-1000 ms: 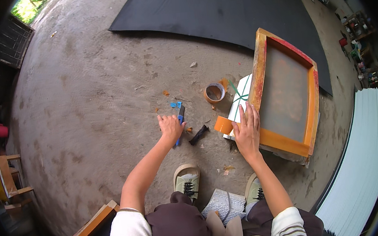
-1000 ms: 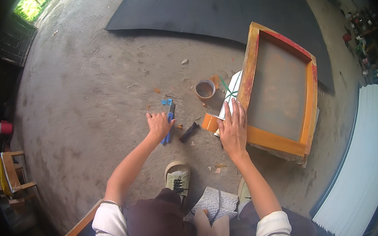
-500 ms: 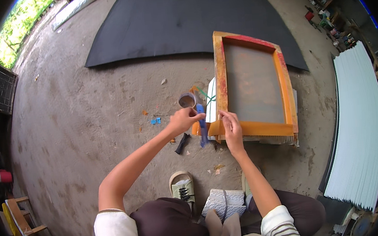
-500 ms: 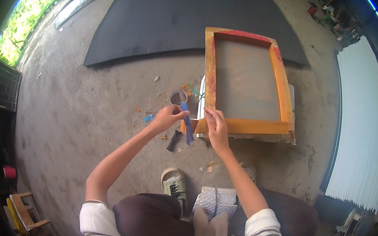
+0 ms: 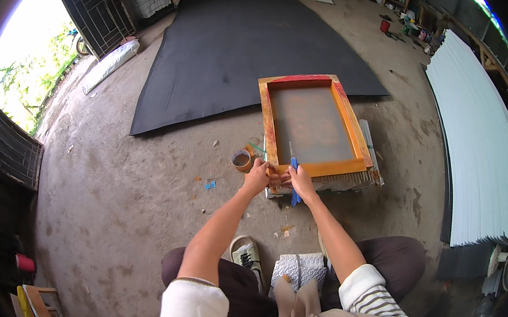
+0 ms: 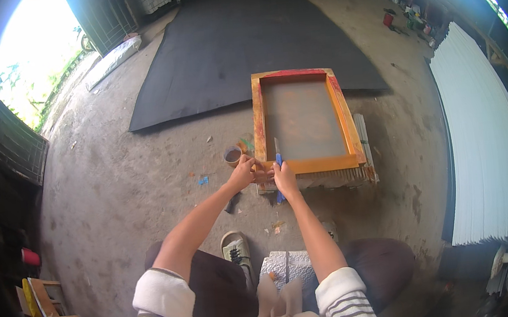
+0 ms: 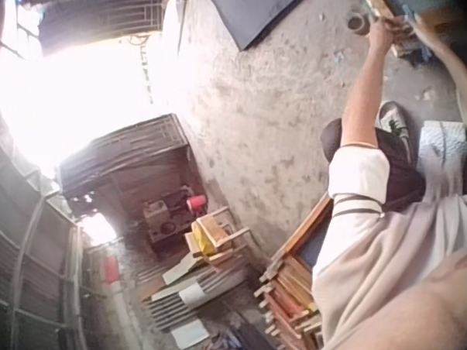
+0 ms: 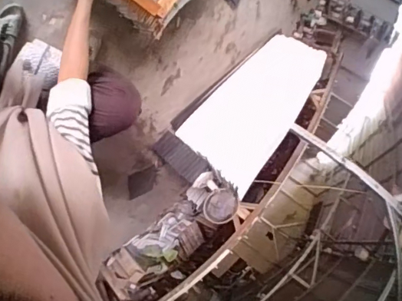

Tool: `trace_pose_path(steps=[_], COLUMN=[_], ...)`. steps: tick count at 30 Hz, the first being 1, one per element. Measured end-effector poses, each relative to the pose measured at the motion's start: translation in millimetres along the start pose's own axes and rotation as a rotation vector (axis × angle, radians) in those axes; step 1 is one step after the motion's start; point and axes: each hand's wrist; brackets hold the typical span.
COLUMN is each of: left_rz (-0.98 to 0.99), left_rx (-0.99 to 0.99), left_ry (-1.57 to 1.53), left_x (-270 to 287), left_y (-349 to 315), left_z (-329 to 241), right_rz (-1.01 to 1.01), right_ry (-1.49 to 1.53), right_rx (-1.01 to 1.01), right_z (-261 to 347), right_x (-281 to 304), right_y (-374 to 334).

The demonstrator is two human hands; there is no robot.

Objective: The person sits on the floor and repeatedly applies strips of masking tape to the edges of a rectangular wooden frame. They use a utility knife to cut the tape and smooth it down with their fingers, working on multiple sides of the frame.

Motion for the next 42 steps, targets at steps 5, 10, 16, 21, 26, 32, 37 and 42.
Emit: trace_pose_path(steps=[5, 10, 16, 21, 26, 32, 37, 42], left_rz=[-0.262, -0.486, -0.497, -0.472, -0.459, -0.434, -0.466, -0.457], left_rx=[0.142, -0.096, -0.213, -0.232, -0.227, -0.231, -0.25, -0.241], left_ry=[0.029, 0.333, 0.621, 0.634, 0.589, 0.531, 0.549, 0.572], left_x=[-13.9, -28.2, -29.4, -27.0, -27.5, -27.6, -27.2, -28.0], left_y=[-22.5, -42.8, -51.1, -50.0, -48.7, -48.5, -48.1, -46.6], left_z=[-9.6, -21.6, -15.8, -16.2, -13.9, -11.5, -10.8, -9.7], right_rz=[0.023, 0.09, 0.058, 0.065, 0.08, 0.036, 0.054, 0.195], right_ry=[-0.814, -0.977, -0.997, -0.981, -0.977, -0.952, -0.905, -0.812], right_rx=[0.131, 0.125, 0.162, 0.142, 0.12, 0.101, 0.035, -0.093], right_z=[27.4, 28.0, 24.9, 26.5, 28.4, 26.7, 29.4, 47.4], right_x=[-15.9, -22.2, -32.7, -35.0, -38.8, -43.7, -44.4, -36.3], right_y=[-46.5, -63.6, -65.2, -59.7, -53.1, -39.3, -21.3, -13.5])
Point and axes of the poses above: each hand's wrist, its own y-axis towards the middle knuckle, its own x-axis out of the back of the hand, z = x × y, and after that the axes turned 9 degrees about x, right-handed
